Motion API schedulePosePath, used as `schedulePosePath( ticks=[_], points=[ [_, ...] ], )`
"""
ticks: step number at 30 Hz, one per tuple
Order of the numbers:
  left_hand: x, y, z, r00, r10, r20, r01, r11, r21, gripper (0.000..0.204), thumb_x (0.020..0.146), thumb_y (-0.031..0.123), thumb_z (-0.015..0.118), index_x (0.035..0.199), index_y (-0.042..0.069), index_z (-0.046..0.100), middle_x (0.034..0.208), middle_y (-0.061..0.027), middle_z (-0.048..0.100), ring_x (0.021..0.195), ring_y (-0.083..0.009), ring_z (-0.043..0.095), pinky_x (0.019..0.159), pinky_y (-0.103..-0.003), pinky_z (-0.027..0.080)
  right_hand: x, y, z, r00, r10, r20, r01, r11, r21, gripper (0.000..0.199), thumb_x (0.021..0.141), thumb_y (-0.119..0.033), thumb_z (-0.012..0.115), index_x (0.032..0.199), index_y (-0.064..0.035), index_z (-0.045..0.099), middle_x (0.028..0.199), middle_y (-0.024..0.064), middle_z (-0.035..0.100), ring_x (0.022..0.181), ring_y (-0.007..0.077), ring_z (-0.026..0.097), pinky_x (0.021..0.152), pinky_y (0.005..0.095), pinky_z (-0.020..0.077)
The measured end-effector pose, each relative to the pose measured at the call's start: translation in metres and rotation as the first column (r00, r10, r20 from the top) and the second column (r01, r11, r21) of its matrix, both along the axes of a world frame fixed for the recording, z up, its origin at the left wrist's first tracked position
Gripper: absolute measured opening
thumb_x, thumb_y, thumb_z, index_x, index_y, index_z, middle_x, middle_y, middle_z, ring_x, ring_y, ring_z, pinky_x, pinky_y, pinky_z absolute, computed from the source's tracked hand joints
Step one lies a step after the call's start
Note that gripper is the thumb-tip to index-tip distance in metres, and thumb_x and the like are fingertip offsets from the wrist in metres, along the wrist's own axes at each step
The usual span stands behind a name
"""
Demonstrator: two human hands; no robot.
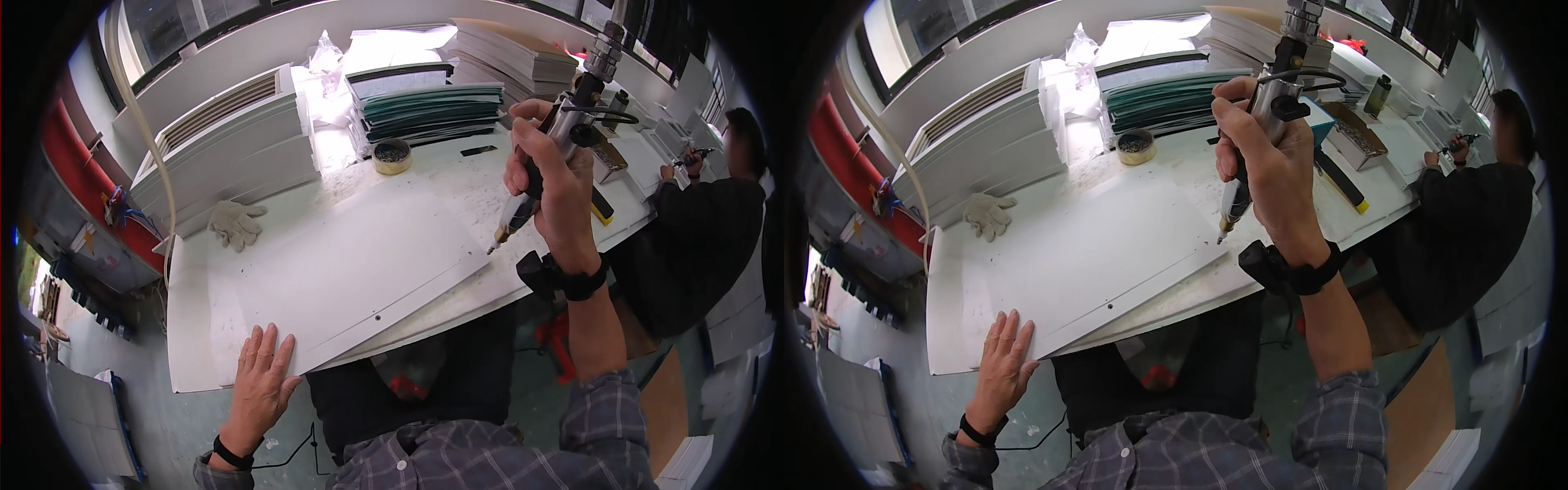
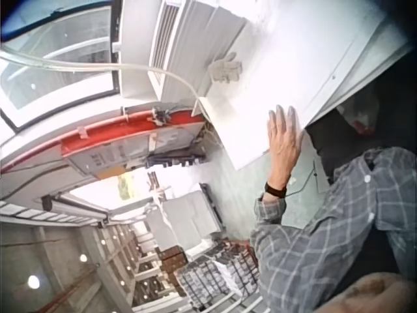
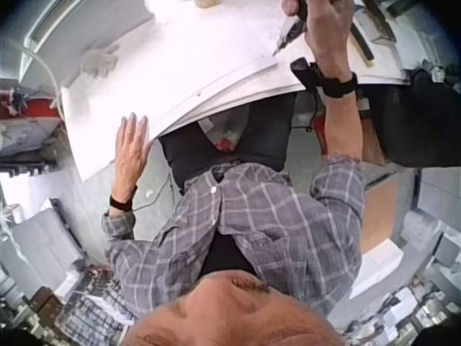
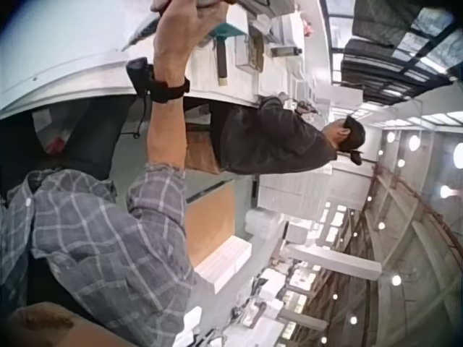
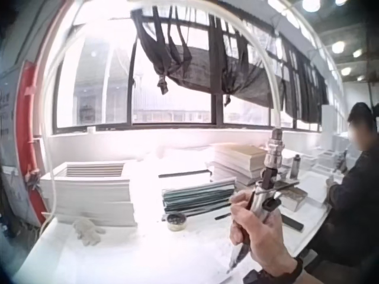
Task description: The person uses a pneumatic screwdriver to fasten screws into a white rectangular panel on a workbench. They repeatedly pick up screws, align them with pre-drilled holes, and drive them in. The person works on a single panel throughout the clip, securing multiple fasteners.
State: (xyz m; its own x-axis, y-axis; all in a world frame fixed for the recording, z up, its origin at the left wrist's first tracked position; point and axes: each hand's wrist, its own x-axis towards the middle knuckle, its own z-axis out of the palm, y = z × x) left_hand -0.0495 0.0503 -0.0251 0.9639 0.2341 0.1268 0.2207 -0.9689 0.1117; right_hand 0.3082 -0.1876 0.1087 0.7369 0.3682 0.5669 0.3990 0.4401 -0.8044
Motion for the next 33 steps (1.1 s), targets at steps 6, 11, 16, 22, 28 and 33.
schedulePosePath(
  ticks=[6,11,16,22,28,33],
  points=[
    [0.015,0.041,0.011,0.990,0.007,-0.144,0.003,0.998,0.069,0.066,0.090,0.016,0.071,0.151,0.012,0.045,0.157,-0.0182,0.042,0.145,-0.0409,0.038,0.121,-0.053,0.029,0.025,0.003,-0.018,0.998,-0.004,-0.056,0.002,0.999,-0.043,0.020,0.097,-0.013,0.067,0.111,0.0004,0.063,0.069,-0.0013,0.056,0.052,0.0049,0.052,0.049,0.0228,0.0414],
    [0.088,0.034,0.105,0.978,-0.095,-0.184,0.087,0.995,-0.051,0.033,0.089,0.014,0.074,0.121,0.007,0.066,0.120,-0.0138,0.071,0.098,-0.0329,0.071,0.087,-0.039,0.058,0.060,0.008,-0.041,0.995,-0.006,-0.099,-0.002,0.997,-0.082,0.021,0.097,-0.012,0.065,0.113,0.0011,0.060,0.069,-0.0009,0.055,0.052,0.0051,0.052,0.049,0.0225,0.0415],
    [0.260,0.037,0.134,0.954,-0.288,0.082,0.297,0.945,-0.137,0.017,0.092,0.006,0.070,0.109,0.001,0.069,0.094,-0.0180,0.073,0.081,-0.0356,0.070,0.075,-0.040,0.056,0.075,0.010,-0.062,0.989,-0.042,-0.142,0.025,0.993,-0.117,0.021,0.096,-0.009,0.064,0.113,0.0037,0.059,0.070,-0.0002,0.056,0.053,0.0050,0.052,0.049,0.0221,0.0422],
    [0.402,0.086,0.070,0.953,-0.296,0.060,0.302,0.930,-0.208,0.019,0.096,0.008,0.063,0.110,-0.002,0.070,0.096,-0.0216,0.072,0.086,-0.0365,0.070,0.079,-0.042,0.055,0.075,0.021,-0.073,0.981,0.020,-0.194,-0.033,0.998,-0.062,0.026,0.094,-0.007,0.065,0.116,0.0050,0.059,0.070,0.0005,0.057,0.054,0.0051,0.052,0.051,0.0221,0.0442],
    [0.465,0.073,0.043,0.873,-0.484,0.063,0.487,0.856,-0.173,0.026,0.087,0.003,0.063,0.111,-0.005,0.067,0.102,-0.0244,0.068,0.096,-0.0433,0.065,0.088,-0.045,0.052,0.084,0.004,-0.080,0.979,-0.032,-0.201,0.000,0.987,-0.160,0.023,0.095,-0.011,0.067,0.115,-0.0014,0.062,0.075,-0.0045,0.059,0.062,0.0024,0.054,0.057,0.0214,0.0441],
    [0.467,0.091,0.015,0.868,-0.466,0.171,0.493,0.848,-0.195,0.021,0.073,-0.005,0.069,0.094,-0.005,0.068,0.089,-0.0234,0.067,0.085,-0.0434,0.066,0.075,-0.044,0.052,0.093,0.023,-0.093,0.998,-0.059,-0.025,0.054,0.982,-0.182,0.037,0.095,-0.018,0.068,0.123,0.0037,0.056,0.060,-0.0016,0.033,0.055,0.0073,0.032,0.051,0.0294,0.0287]
  ],
)
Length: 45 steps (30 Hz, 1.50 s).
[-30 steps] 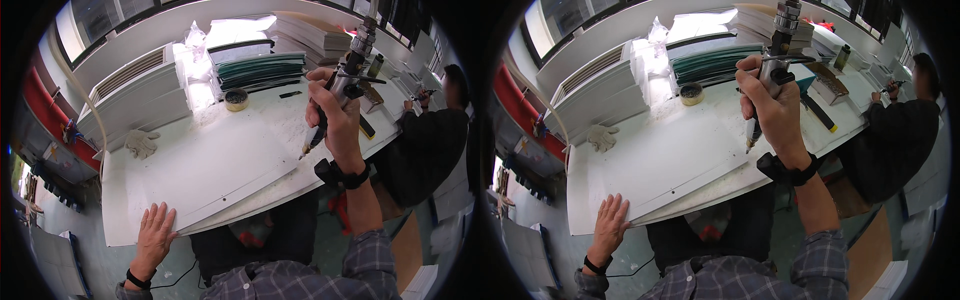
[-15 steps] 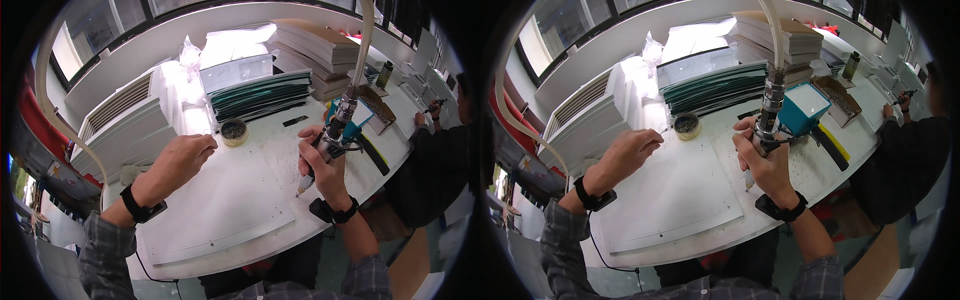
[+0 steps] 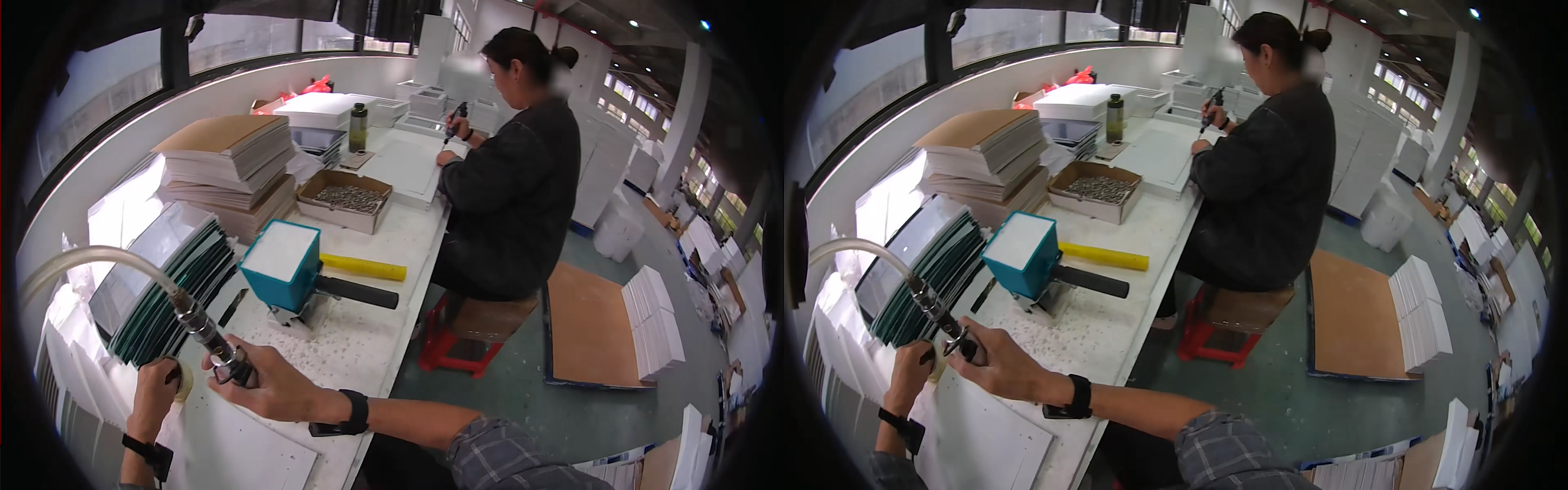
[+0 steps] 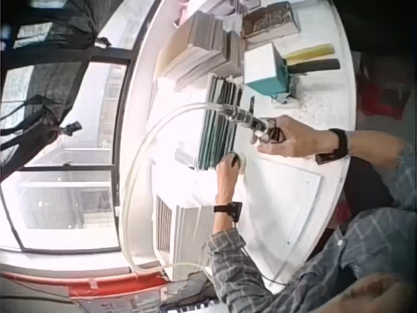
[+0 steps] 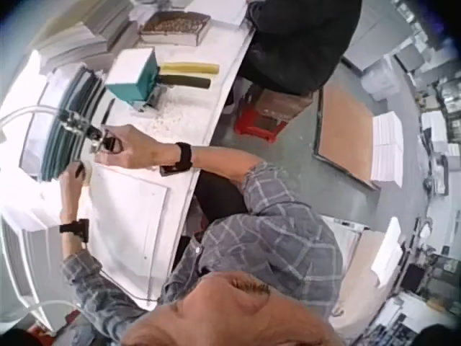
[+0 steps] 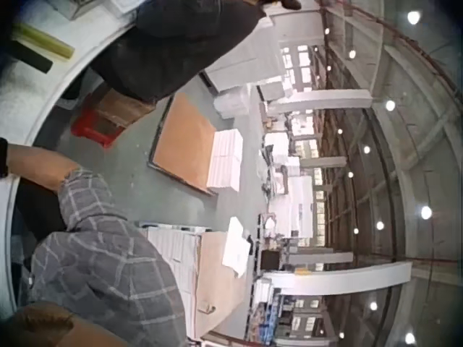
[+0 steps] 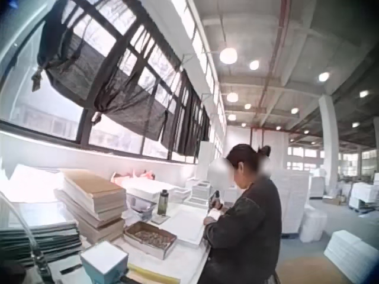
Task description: The person uses a pneumatic screwdriver to fasten screws into a white rectangular panel on a workbench. They repeatedly pick up screws, align them with pre-drilled holes, and drive them in. The person works on a single panel throughout the clip, securing multiple fasteners.
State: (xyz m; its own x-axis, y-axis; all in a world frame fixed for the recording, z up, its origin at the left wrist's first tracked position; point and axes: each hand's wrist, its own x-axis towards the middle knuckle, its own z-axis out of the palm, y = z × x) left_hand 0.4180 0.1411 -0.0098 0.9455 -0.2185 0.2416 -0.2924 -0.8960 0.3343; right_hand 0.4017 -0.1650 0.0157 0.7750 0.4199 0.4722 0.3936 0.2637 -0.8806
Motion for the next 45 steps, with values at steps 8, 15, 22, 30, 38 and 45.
schedulePosePath(
  ticks=[8,15,22,30,38,45],
  points=[
    [0.016,-0.013,-0.013,0.992,-0.038,0.123,0.042,0.999,-0.030,0.004,0.073,-0.006,0.064,0.077,-0.007,0.063,0.075,-0.0250,0.062,0.072,-0.0455,0.062,0.065,-0.048,0.047,-0.007,-0.017,0.008,0.999,-0.048,0.012,0.049,0.998,-0.027,0.031,0.097,-0.021,0.067,0.117,-0.0003,0.053,0.057,-0.0043,0.028,0.053,0.0081,0.024,0.052,0.0292,0.0225],
    [0.008,-0.014,0.004,1.000,0.004,0.019,-0.005,0.999,0.043,0.009,0.079,-0.003,0.064,0.087,-0.007,0.069,0.087,-0.0256,0.068,0.082,-0.0448,0.065,0.074,-0.047,0.052,-0.008,-0.010,0.006,0.994,-0.111,0.014,0.112,0.993,-0.037,0.028,0.096,-0.017,0.067,0.119,-0.0027,0.059,0.061,-0.0056,0.036,0.054,0.0041,0.030,0.052,0.0253,0.0264],
    [-0.001,-0.018,0.019,0.994,0.003,-0.107,-0.017,0.990,-0.137,0.016,0.078,-0.004,0.064,0.093,-0.007,0.069,0.095,-0.0237,0.070,0.088,-0.0401,0.068,0.079,-0.041,0.055,-0.006,-0.004,-0.001,0.996,-0.091,-0.024,0.088,0.991,-0.098,0.034,0.095,-0.019,0.070,0.125,-0.0051,0.059,0.077,-0.0073,0.048,0.056,0.0025,0.032,0.056,0.0224,0.0292],
    [0.012,-0.010,0.001,0.999,-0.032,-0.008,0.031,0.996,-0.086,0.012,0.075,-0.002,0.066,0.086,-0.006,0.066,0.078,-0.0223,0.068,0.070,-0.0373,0.067,0.067,-0.041,0.054,-0.007,-0.004,0.005,0.998,-0.057,-0.013,0.054,0.987,-0.155,0.036,0.097,-0.022,0.069,0.125,-0.0033,0.057,0.069,-0.0069,0.041,0.057,0.0040,0.030,0.055,0.0240,0.0268],
    [0.014,-0.010,0.009,1.000,0.007,-0.005,-0.007,0.997,-0.071,0.009,0.074,-0.001,0.067,0.082,-0.006,0.064,0.071,-0.0203,0.066,0.063,-0.0325,0.065,0.062,-0.037,0.052,-0.006,-0.007,0.007,0.998,-0.052,-0.045,0.045,0.990,-0.136,0.037,0.097,-0.024,0.070,0.125,-0.0032,0.058,0.069,-0.0070,0.041,0.057,0.0030,0.031,0.055,0.0233,0.0264],
    [-0.014,-0.010,0.033,0.985,0.046,-0.168,-0.075,0.983,-0.170,0.007,0.082,0.000,0.069,0.086,-0.003,0.063,0.072,-0.0092,0.067,0.064,-0.0128,0.060,0.061,-0.029,0.050,0.003,0.000,-0.007,0.995,-0.052,-0.083,0.050,0.998,-0.026,0.029,0.095,-0.019,0.072,0.115,-0.0022,0.059,0.069,-0.0074,0.046,0.058,0.0027,0.039,0.054,0.0232,0.0334]
  ],
)
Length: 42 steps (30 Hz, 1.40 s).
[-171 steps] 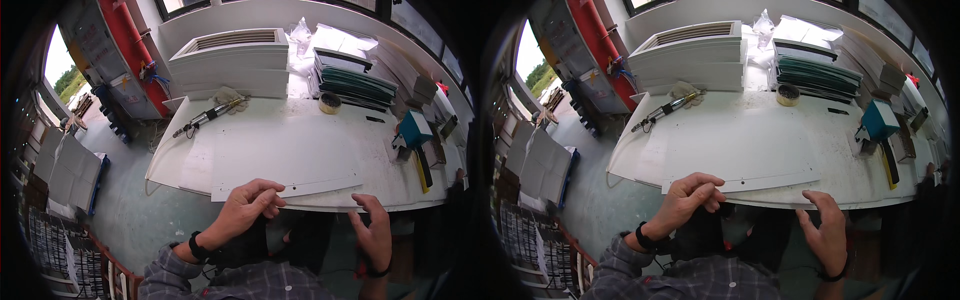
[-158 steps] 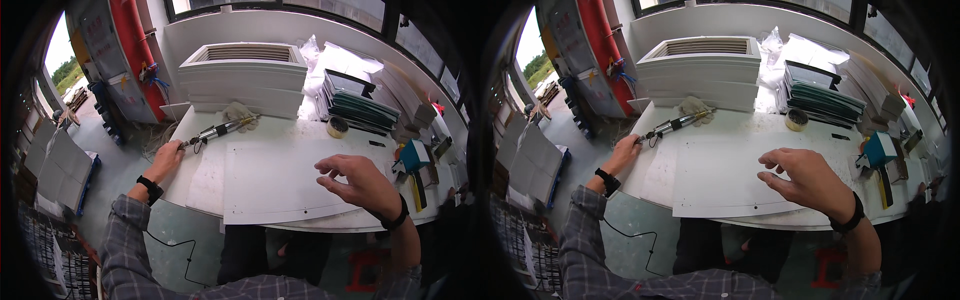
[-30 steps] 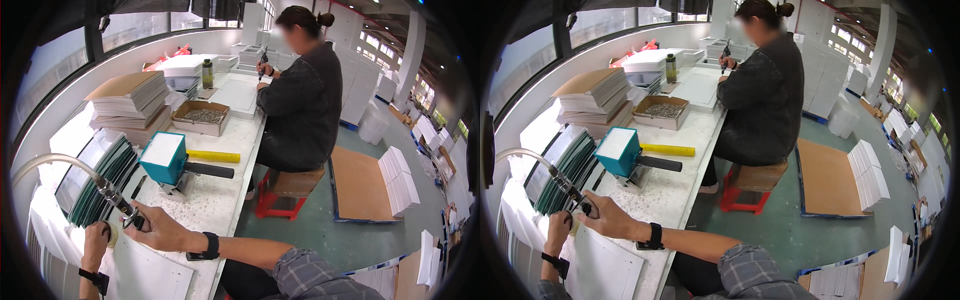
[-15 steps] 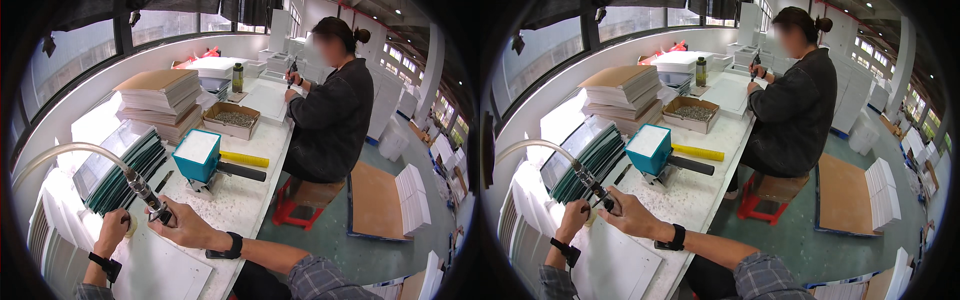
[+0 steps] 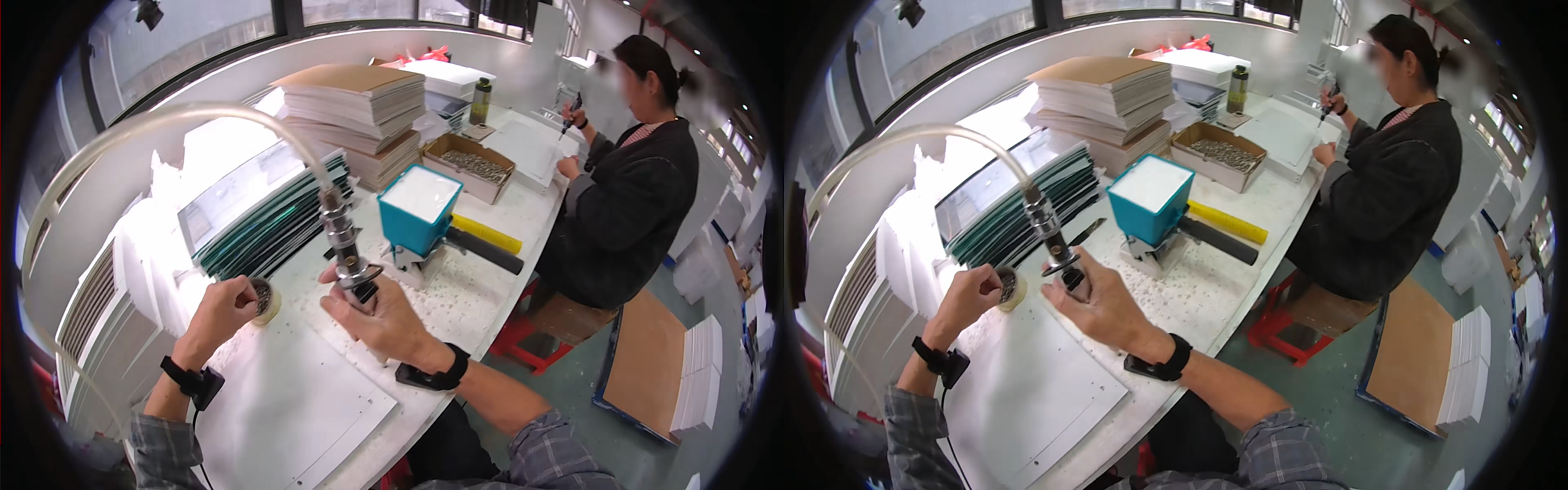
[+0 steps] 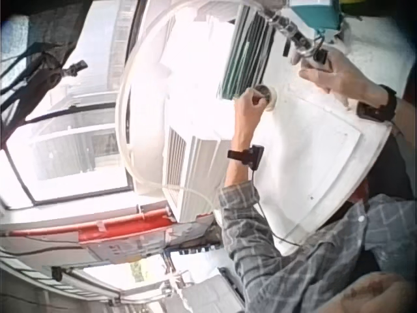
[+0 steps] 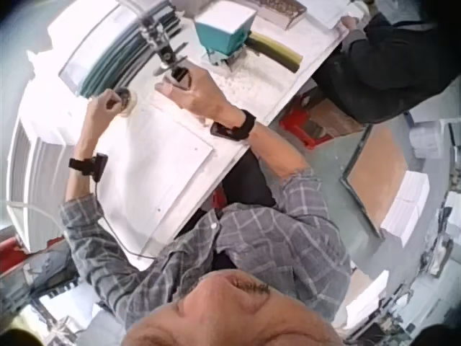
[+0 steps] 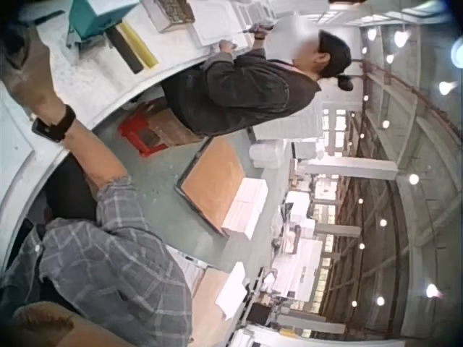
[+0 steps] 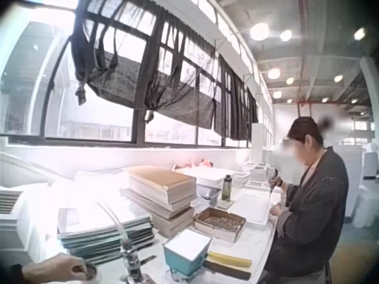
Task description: The person uses a pneumatic screwdriver to fasten screws into a white rectangular panel on a workbench. They repeatedly pick up screws, align them with pre-drilled holes, and drive them in. The person works on a single panel throughout the clip, securing multiple fasteners.
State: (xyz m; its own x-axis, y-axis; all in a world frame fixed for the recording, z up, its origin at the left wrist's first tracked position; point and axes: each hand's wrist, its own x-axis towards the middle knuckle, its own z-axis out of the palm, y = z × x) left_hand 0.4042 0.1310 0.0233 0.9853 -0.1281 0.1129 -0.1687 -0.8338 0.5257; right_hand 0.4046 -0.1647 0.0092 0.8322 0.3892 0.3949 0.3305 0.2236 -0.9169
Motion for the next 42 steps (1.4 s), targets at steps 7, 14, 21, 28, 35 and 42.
schedulePosePath(
  ticks=[7,14,21,28,35,42],
  points=[
    [-0.109,-0.006,0.011,0.991,0.010,-0.136,-0.007,1.000,0.023,0.009,0.088,0.004,0.065,0.093,-0.004,0.063,0.079,-0.0135,0.065,0.068,-0.0220,0.063,0.067,-0.034,0.052,-0.015,0.006,0.013,0.998,-0.033,-0.048,0.036,0.997,0.064,0.030,0.097,-0.015,0.066,0.120,0.0017,0.058,0.080,0.0006,0.058,0.058,0.0051,0.055,0.051,0.0216,0.0438],
    [-0.146,0.002,-0.022,0.999,0.013,-0.039,-0.013,1.000,0.003,0.009,0.090,0.007,0.065,0.097,0.002,0.068,0.099,-0.0168,0.066,0.081,-0.0309,0.067,0.074,-0.039,0.054,-0.019,0.011,0.016,0.984,-0.166,-0.063,0.170,0.982,0.076,0.025,0.098,-0.013,0.066,0.118,-0.0004,0.061,0.076,-0.0018,0.058,0.056,0.0038,0.052,0.050,0.0218,0.0411],
    [-0.149,0.011,-0.037,0.983,0.184,0.004,-0.179,0.963,-0.203,0.011,0.092,0.008,0.073,0.101,0.002,0.075,0.089,-0.0077,0.069,0.074,-0.0143,0.065,0.070,-0.029,0.053,-0.033,0.012,0.035,0.984,-0.180,0.003,0.178,0.976,0.127,0.022,0.097,-0.010,0.066,0.116,0.0014,0.061,0.072,-0.0018,0.056,0.053,0.0045,0.050,0.048,0.0227,0.0384],
    [-0.213,0.021,-0.002,0.937,0.333,-0.104,-0.346,0.926,-0.153,0.010,0.091,0.007,0.074,0.094,-0.001,0.071,0.086,-0.0114,0.071,0.069,-0.0190,0.064,0.065,-0.031,0.051,-0.063,0.031,0.081,1.000,-0.013,-0.006,0.014,0.970,0.244,0.041,0.099,-0.024,0.058,0.129,0.0039,0.054,0.081,0.0024,0.057,0.049,0.0056,0.046,0.048,0.0228,0.0404],
    [-0.334,0.028,-0.003,0.896,0.444,-0.021,-0.436,0.869,-0.235,0.006,0.092,0.002,0.072,0.098,0.000,0.071,0.088,-0.0065,0.071,0.070,-0.0108,0.065,0.063,-0.025,0.055,-0.115,0.090,0.073,0.911,0.413,-0.011,-0.376,0.840,0.391,0.050,0.109,-0.029,0.041,0.145,0.0056,0.040,0.087,0.0034,0.056,0.047,0.0015,0.040,0.040,0.0192,0.0418],
    [-0.423,-0.004,-0.036,0.721,0.560,-0.409,-0.647,0.329,-0.688,0.009,0.097,0.006,0.069,0.103,-0.001,0.068,0.091,-0.0036,0.069,0.074,-0.0064,0.063,0.065,-0.023,0.055,-0.175,0.167,0.057,0.728,0.684,-0.046,-0.571,0.643,0.510,0.049,0.109,-0.028,0.036,0.145,0.0051,0.039,0.087,0.0048,0.057,0.047,0.0036,0.043,0.039,0.0218,0.0472]
  ],
)
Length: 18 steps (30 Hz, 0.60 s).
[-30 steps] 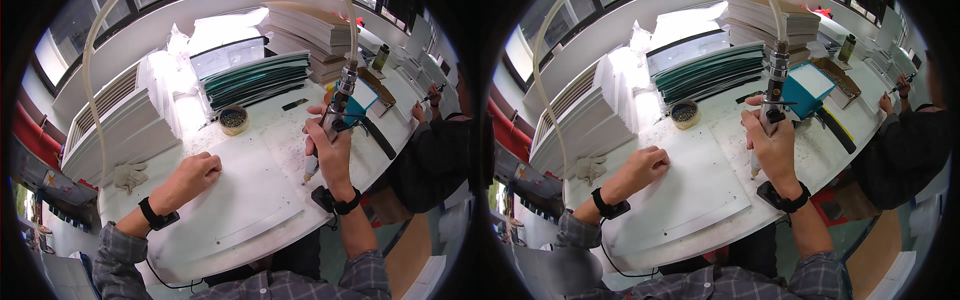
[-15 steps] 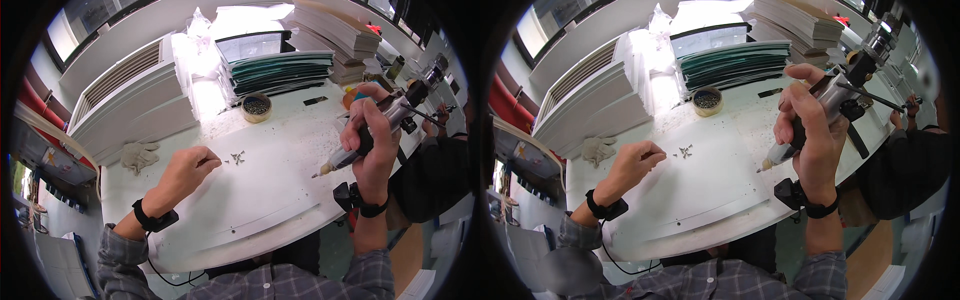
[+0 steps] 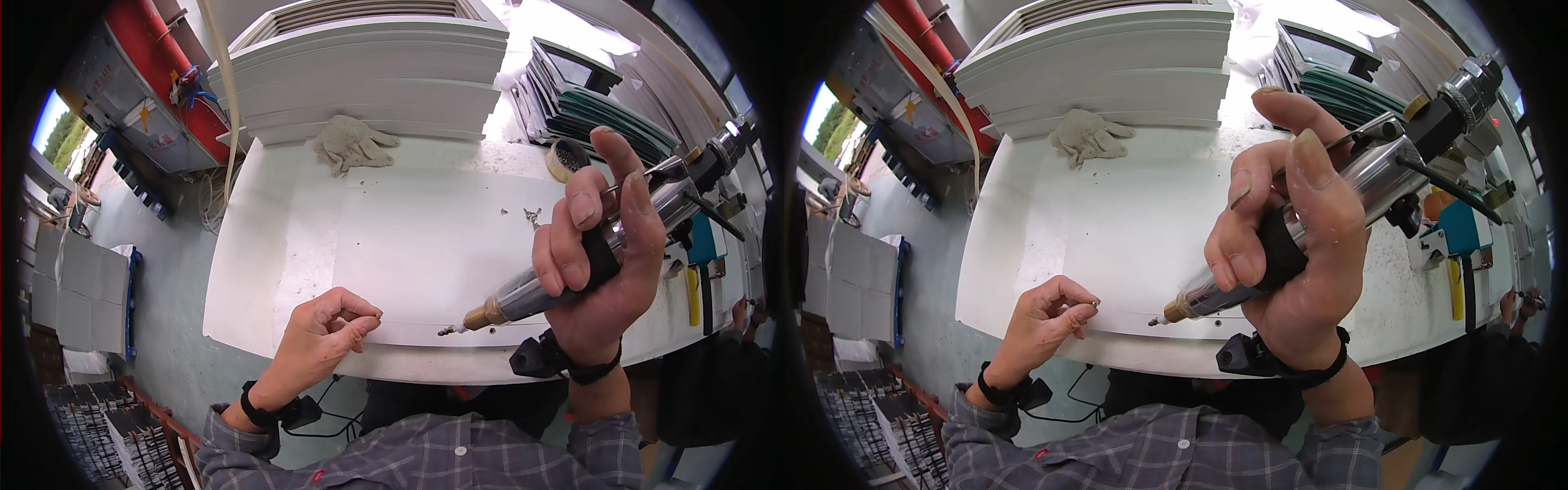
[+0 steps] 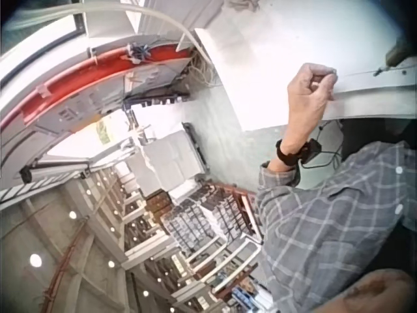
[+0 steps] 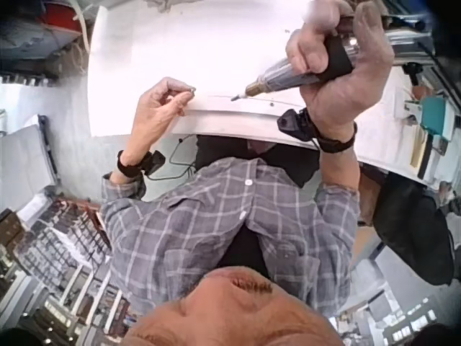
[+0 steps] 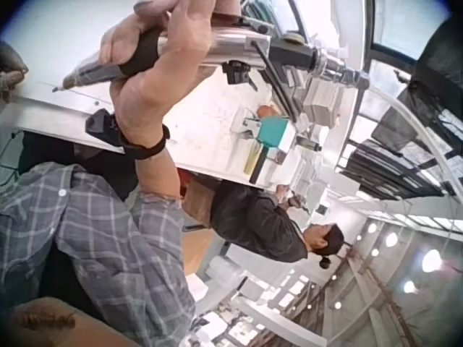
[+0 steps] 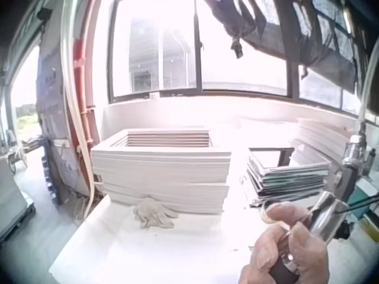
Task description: The person uses a pneumatic screwdriver to fasten screws into a white rectangular panel on a workbench. They repeatedly pick up screws, align them with pre-drilled holes, and drive them in. The person works on a single panel throughout the clip, securing multiple fasteners.
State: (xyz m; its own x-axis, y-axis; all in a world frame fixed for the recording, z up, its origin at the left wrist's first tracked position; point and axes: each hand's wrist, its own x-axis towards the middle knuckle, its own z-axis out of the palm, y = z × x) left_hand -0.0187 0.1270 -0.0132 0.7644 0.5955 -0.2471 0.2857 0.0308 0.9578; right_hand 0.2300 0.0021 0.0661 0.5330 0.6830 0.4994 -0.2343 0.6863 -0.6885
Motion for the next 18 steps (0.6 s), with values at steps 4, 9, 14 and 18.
schedulePosePath(
  ticks=[4,9,14,18],
  points=[
    [-0.012,-0.011,-0.013,0.990,0.062,0.124,-0.035,0.978,-0.208,0.009,0.098,0.007,0.068,0.103,0.000,0.066,0.094,-0.0039,0.068,0.079,-0.0072,0.064,0.067,-0.024,0.057,-0.027,0.023,-0.003,0.995,0.094,-0.039,-0.093,0.996,0.017,0.047,0.110,-0.029,0.033,0.144,0.0027,0.040,0.087,0.0044,0.057,0.048,0.0052,0.044,0.041,0.0240,0.0487],
    [-0.019,-0.011,-0.024,0.976,0.063,0.209,0.001,0.957,-0.290,0.009,0.099,0.008,0.068,0.104,0.000,0.065,0.093,-0.0039,0.067,0.079,-0.0084,0.064,0.069,-0.024,0.057,-0.045,0.034,-0.003,0.996,0.086,-0.023,-0.087,0.996,-0.009,0.047,0.110,-0.030,0.034,0.143,0.0019,0.040,0.087,0.0035,0.057,0.047,0.0057,0.044,0.042,0.0244,0.0479],
    [-0.021,-0.008,-0.025,0.973,0.034,0.229,0.032,0.960,-0.277,0.010,0.099,0.008,0.067,0.104,0.000,0.065,0.094,-0.0040,0.067,0.079,-0.0084,0.064,0.069,-0.024,0.057,-0.053,0.038,0.000,0.999,0.041,-0.003,-0.041,0.998,-0.043,0.047,0.110,-0.031,0.035,0.143,0.0017,0.040,0.086,0.0027,0.057,0.047,0.0049,0.043,0.041,0.0235,0.0464],
    [-0.024,-0.008,-0.027,0.966,0.035,0.256,0.039,0.960,-0.277,0.010,0.099,0.008,0.067,0.105,0.000,0.065,0.093,-0.0039,0.067,0.078,-0.0084,0.064,0.069,-0.024,0.057,-0.060,0.040,0.001,1.000,0.022,0.003,-0.022,0.998,-0.056,0.047,0.110,-0.032,0.036,0.142,0.0015,0.041,0.085,0.0019,0.057,0.047,0.0044,0.042,0.041,0.0229,0.0452]
  ],
)
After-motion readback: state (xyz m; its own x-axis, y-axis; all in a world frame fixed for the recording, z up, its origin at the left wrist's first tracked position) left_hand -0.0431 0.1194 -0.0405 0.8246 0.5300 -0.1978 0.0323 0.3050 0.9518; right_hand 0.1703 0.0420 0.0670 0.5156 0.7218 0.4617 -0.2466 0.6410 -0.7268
